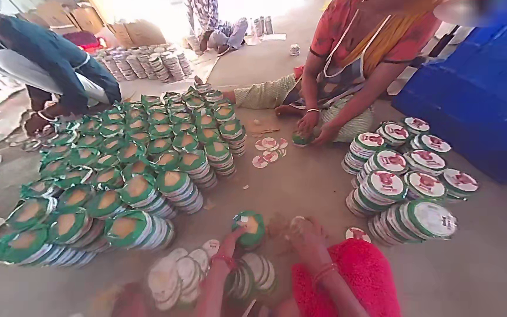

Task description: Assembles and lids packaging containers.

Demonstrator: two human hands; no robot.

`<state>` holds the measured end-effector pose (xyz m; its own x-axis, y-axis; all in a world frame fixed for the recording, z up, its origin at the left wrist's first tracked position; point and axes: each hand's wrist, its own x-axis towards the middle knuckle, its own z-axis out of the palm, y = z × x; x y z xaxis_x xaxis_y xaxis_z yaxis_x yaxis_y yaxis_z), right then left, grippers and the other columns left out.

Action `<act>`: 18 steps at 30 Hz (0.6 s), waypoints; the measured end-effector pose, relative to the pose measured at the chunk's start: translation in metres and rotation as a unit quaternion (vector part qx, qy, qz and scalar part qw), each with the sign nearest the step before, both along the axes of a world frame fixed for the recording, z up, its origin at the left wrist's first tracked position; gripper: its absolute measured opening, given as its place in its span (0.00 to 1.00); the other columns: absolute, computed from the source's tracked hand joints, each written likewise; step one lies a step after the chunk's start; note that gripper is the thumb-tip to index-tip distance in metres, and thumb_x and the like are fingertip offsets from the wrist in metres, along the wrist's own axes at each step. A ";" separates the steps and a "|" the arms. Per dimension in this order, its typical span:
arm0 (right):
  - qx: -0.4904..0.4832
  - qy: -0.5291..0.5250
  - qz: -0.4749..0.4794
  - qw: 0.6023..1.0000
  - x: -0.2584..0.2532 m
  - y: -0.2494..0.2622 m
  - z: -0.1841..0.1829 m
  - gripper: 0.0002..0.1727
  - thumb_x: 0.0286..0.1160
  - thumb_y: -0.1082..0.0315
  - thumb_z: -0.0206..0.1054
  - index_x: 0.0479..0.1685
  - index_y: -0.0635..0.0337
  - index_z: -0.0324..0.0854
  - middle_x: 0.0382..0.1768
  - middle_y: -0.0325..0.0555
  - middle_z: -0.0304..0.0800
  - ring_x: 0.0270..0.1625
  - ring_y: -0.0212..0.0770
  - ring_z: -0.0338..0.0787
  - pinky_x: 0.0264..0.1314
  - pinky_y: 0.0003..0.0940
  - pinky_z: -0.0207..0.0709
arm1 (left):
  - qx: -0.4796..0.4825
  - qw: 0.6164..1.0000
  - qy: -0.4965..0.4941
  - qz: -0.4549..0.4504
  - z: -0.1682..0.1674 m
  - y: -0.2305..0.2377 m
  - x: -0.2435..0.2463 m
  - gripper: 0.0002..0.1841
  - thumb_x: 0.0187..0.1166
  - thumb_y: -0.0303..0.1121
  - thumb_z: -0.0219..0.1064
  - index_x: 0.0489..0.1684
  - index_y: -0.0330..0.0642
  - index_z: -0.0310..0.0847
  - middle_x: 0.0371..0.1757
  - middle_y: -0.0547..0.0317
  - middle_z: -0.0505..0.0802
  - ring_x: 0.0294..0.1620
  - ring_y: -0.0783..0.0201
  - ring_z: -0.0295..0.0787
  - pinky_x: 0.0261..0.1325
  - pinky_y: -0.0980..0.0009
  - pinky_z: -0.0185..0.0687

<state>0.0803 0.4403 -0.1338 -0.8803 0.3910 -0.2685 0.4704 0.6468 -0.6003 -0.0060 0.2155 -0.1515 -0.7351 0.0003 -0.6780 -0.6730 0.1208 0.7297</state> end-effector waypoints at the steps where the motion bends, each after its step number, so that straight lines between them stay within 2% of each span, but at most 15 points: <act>1: 0.004 0.004 0.008 1.000 -0.003 -0.002 0.001 0.41 0.67 0.46 0.77 0.80 0.57 0.74 0.87 0.67 0.59 0.89 0.74 0.56 0.85 0.67 0.59 | -0.085 0.995 0.042 -0.026 0.002 -0.007 -0.003 0.33 0.74 0.43 0.77 0.74 0.33 0.76 0.74 0.34 0.81 0.76 0.42 0.76 0.76 0.45 0.71; 2: 0.002 0.013 0.018 1.000 -0.007 -0.005 0.002 0.41 0.68 0.46 0.77 0.80 0.58 0.75 0.87 0.67 0.59 0.88 0.74 0.56 0.85 0.67 0.59 | -0.133 0.986 0.080 -0.059 0.003 -0.015 -0.006 0.42 0.68 0.43 0.82 0.83 0.34 0.70 0.83 0.30 0.70 0.84 0.36 0.63 0.82 0.41 0.61; 3: -0.007 0.029 0.030 0.999 -0.011 -0.007 0.005 0.40 0.68 0.47 0.77 0.79 0.59 0.75 0.86 0.69 0.61 0.88 0.75 0.57 0.85 0.68 0.58 | -0.145 0.977 0.125 -0.096 0.003 -0.021 -0.011 0.48 0.65 0.41 0.84 0.88 0.36 0.62 0.88 0.28 0.61 0.87 0.32 0.56 0.84 0.40 0.58; 4: -0.014 0.055 0.045 0.997 -0.014 -0.010 0.004 0.39 0.67 0.47 0.77 0.77 0.59 0.77 0.84 0.70 0.64 0.86 0.75 0.60 0.84 0.68 0.59 | -0.130 0.966 0.173 -0.138 0.000 -0.025 -0.015 0.50 0.66 0.40 0.82 0.90 0.36 0.57 0.89 0.30 0.59 0.88 0.33 0.56 0.84 0.41 0.60; 5: -0.020 0.087 0.062 0.994 -0.018 -0.012 0.001 0.38 0.67 0.48 0.77 0.76 0.59 0.79 0.82 0.71 0.67 0.84 0.75 0.63 0.83 0.69 0.59 | -0.099 0.956 0.211 -0.180 -0.005 -0.029 -0.020 0.47 0.71 0.39 0.78 0.92 0.38 0.55 0.90 0.33 0.60 0.89 0.37 0.58 0.86 0.44 0.60; 6: -0.025 0.113 0.076 0.990 -0.022 -0.014 -0.002 0.37 0.67 0.48 0.77 0.74 0.59 0.81 0.80 0.70 0.70 0.83 0.74 0.66 0.83 0.69 0.59 | -0.064 0.947 0.239 -0.206 -0.009 -0.029 -0.024 0.40 0.78 0.38 0.71 0.91 0.39 0.57 0.90 0.38 0.65 0.88 0.44 0.62 0.86 0.48 0.62; 8: -0.035 0.151 0.096 0.983 -0.027 -0.017 -0.004 0.35 0.67 0.49 0.77 0.71 0.60 0.82 0.77 0.68 0.74 0.80 0.72 0.70 0.80 0.67 0.64 | -0.031 0.944 0.262 -0.200 -0.016 -0.024 -0.027 0.27 0.87 0.39 0.61 0.83 0.39 0.70 0.82 0.43 0.78 0.82 0.52 0.74 0.84 0.53 0.67; 9: -0.044 0.166 0.100 0.980 -0.028 -0.018 -0.006 0.34 0.67 0.50 0.76 0.70 0.62 0.83 0.76 0.68 0.75 0.79 0.72 0.71 0.79 0.65 0.66 | -0.046 0.943 0.273 -0.185 -0.017 -0.021 -0.025 0.23 0.89 0.39 0.59 0.78 0.37 0.76 0.76 0.42 0.84 0.78 0.52 0.79 0.82 0.53 0.69; 11: -0.056 0.176 0.103 0.977 -0.029 -0.018 -0.009 0.32 0.68 0.51 0.76 0.69 0.63 0.84 0.74 0.68 0.77 0.77 0.71 0.73 0.78 0.65 0.67 | -0.096 0.921 0.334 -0.175 -0.021 -0.017 -0.020 0.20 0.89 0.37 0.57 0.72 0.37 0.82 0.70 0.43 0.88 0.76 0.50 0.81 0.82 0.52 0.69; 13: -0.061 0.178 0.104 0.977 -0.031 -0.018 -0.010 0.31 0.69 0.53 0.75 0.68 0.64 0.84 0.73 0.69 0.78 0.76 0.70 0.75 0.76 0.65 0.68 | -0.167 0.859 0.452 -0.171 -0.028 -0.015 -0.019 0.16 0.86 0.31 0.60 0.63 0.36 0.89 0.66 0.41 0.91 0.73 0.40 0.82 0.80 0.45 0.69; 15: -0.059 0.170 0.105 0.978 -0.034 -0.021 -0.009 0.30 0.71 0.53 0.74 0.68 0.65 0.84 0.72 0.68 0.79 0.75 0.67 0.77 0.74 0.62 0.71 | -0.238 0.791 0.540 -0.160 -0.032 -0.013 -0.019 0.14 0.78 0.24 0.65 0.56 0.39 0.94 0.58 0.38 0.93 0.62 0.31 0.85 0.69 0.38 0.74; 16: -0.060 0.167 0.104 0.979 -0.037 -0.022 -0.008 0.30 0.71 0.53 0.73 0.68 0.65 0.84 0.72 0.67 0.80 0.76 0.66 0.77 0.75 0.61 0.71 | -0.273 0.760 0.568 -0.159 -0.032 -0.012 -0.019 0.15 0.75 0.21 0.67 0.54 0.41 0.95 0.54 0.37 0.94 0.57 0.30 0.87 0.63 0.38 0.79; 18: -0.082 0.154 0.109 0.979 -0.045 -0.027 -0.006 0.29 0.73 0.55 0.72 0.70 0.65 0.82 0.73 0.65 0.80 0.77 0.62 0.76 0.78 0.56 0.71 | -0.335 0.688 0.622 -0.164 -0.034 -0.011 -0.019 0.17 0.69 0.17 0.68 0.52 0.40 0.95 0.44 0.39 0.94 0.46 0.36 0.92 0.48 0.46 0.89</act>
